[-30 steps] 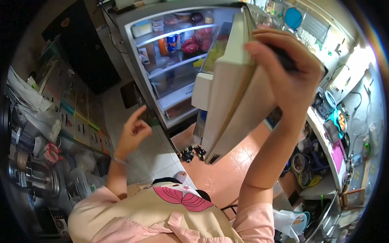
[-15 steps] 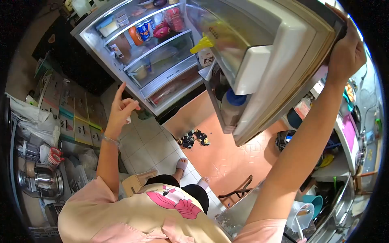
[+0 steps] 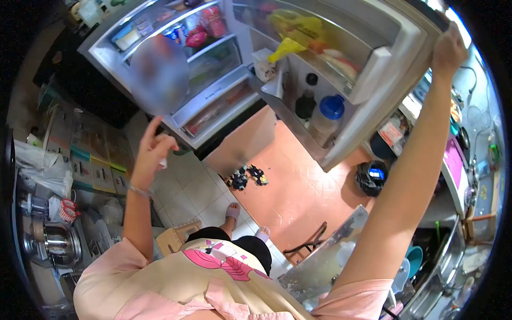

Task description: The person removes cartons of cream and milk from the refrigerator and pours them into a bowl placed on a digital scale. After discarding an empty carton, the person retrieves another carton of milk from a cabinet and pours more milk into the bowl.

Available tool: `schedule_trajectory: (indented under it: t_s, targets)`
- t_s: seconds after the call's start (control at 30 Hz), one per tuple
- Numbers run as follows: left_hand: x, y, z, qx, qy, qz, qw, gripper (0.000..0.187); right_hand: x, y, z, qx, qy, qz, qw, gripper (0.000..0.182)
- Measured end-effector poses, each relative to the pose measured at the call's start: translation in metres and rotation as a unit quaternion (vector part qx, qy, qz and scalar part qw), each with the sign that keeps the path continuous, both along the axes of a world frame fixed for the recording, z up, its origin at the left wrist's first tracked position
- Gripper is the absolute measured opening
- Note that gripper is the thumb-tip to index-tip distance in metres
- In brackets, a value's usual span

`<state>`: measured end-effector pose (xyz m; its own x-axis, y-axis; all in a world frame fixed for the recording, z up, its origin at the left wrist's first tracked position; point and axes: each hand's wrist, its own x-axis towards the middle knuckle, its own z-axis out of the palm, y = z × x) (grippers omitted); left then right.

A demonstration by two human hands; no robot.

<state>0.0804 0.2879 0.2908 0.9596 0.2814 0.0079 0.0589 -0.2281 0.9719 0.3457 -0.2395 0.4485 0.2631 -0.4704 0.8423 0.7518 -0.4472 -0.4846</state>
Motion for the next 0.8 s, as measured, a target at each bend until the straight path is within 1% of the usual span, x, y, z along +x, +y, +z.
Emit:
schedule_trajectory:
  t_s: [0.07, 0.1, 0.17, 0.2, 0.27, 0.3, 0.33, 0.37, 0.4, 0.43, 0.47, 0.5, 0.53, 0.57, 0.6, 0.67, 0.7, 0.8]
  targets:
    - [-0.007, 0.000, -0.012, -0.009, 0.023, -0.028, 0.999, 0.064, -0.007, 0.013, 0.003, 0.006, -0.016, 0.034, 0.999, 0.037]
    - [-0.012, 0.002, -0.012, -0.005, 0.015, -0.021, 1.000, 0.064, -0.016, 0.018, 0.001, 0.004, -0.006, 0.044, 0.999, 0.037]
    - [-0.021, 0.005, -0.013, 0.007, 0.073, -0.056, 0.996, 0.055, -0.036, 0.033, 0.003, -0.003, -0.007, 0.057, 0.998, 0.038]
    - [-0.024, 0.004, -0.012, 0.006, 0.063, -0.052, 0.997, 0.055, -0.042, 0.041, 0.001, -0.013, -0.012, 0.044, 0.999, 0.038]
    - [-0.035, 0.001, -0.014, -0.032, 0.076, -0.077, 0.994, 0.048, -0.063, 0.065, -0.001, -0.028, -0.024, 0.036, 0.999, 0.037]
    - [-0.039, -0.001, -0.024, -0.036, 0.070, -0.071, 0.994, 0.048, -0.078, 0.084, -0.001, 0.004, -0.013, 0.058, 0.998, 0.037]
    - [-0.043, -0.005, -0.038, -0.044, 0.052, -0.111, 0.992, 0.050, -0.092, 0.105, -0.002, 0.034, 0.002, 0.081, 0.996, 0.037]
    - [-0.047, -0.012, -0.048, -0.051, 0.036, -0.151, 0.987, 0.052, -0.105, 0.125, -0.003, 0.029, 0.002, 0.086, 0.996, 0.037]
    - [-0.052, -0.020, -0.049, 0.064, 0.009, -0.173, 0.983, 0.054, -0.119, 0.146, -0.004, 0.000, -0.013, 0.057, 0.998, 0.035]
    - [-0.054, -0.029, -0.050, 0.179, -0.017, -0.193, 0.965, 0.055, -0.131, 0.168, -0.004, -0.028, -0.028, 0.027, 0.999, 0.033]
    - [-0.052, -0.038, -0.054, 0.176, -0.018, -0.193, 0.965, 0.055, -0.144, 0.193, -0.004, -0.061, -0.051, -0.010, 0.997, 0.029]
    - [-0.050, -0.047, -0.058, 0.262, -0.101, -0.161, 0.946, 0.060, -0.156, 0.219, -0.006, -0.093, -0.073, -0.049, 0.992, 0.026]
    - [-0.048, -0.052, -0.061, 0.344, -0.184, -0.127, 0.912, 0.066, -0.166, 0.243, -0.008, -0.145, -0.092, -0.068, 0.983, 0.025]
    - [-0.043, -0.054, -0.060, 0.341, -0.187, -0.132, 0.912, 0.066, -0.173, 0.266, -0.008, -0.196, -0.111, -0.088, 0.970, 0.025]
    - [-0.035, -0.054, -0.058, 0.355, -0.227, -0.091, 0.902, 0.070, -0.180, 0.288, -0.006, -0.241, -0.131, -0.085, 0.958, 0.026]
    - [-0.022, -0.044, -0.053, 0.374, -0.305, -0.013, 0.876, 0.080, -0.183, 0.345, -0.006, -0.253, -0.179, -0.044, 0.950, 0.030]
    - [-0.017, -0.032, -0.057, 0.369, -0.307, -0.025, 0.877, 0.080, -0.186, 0.372, -0.012, -0.264, -0.172, -0.032, 0.949, 0.033]
    - [0.017, 0.011, -0.085, 0.300, -0.306, 0.039, 0.903, 0.090, -0.196, 0.434, -0.033, -0.350, -0.111, -0.031, 0.930, 0.035]
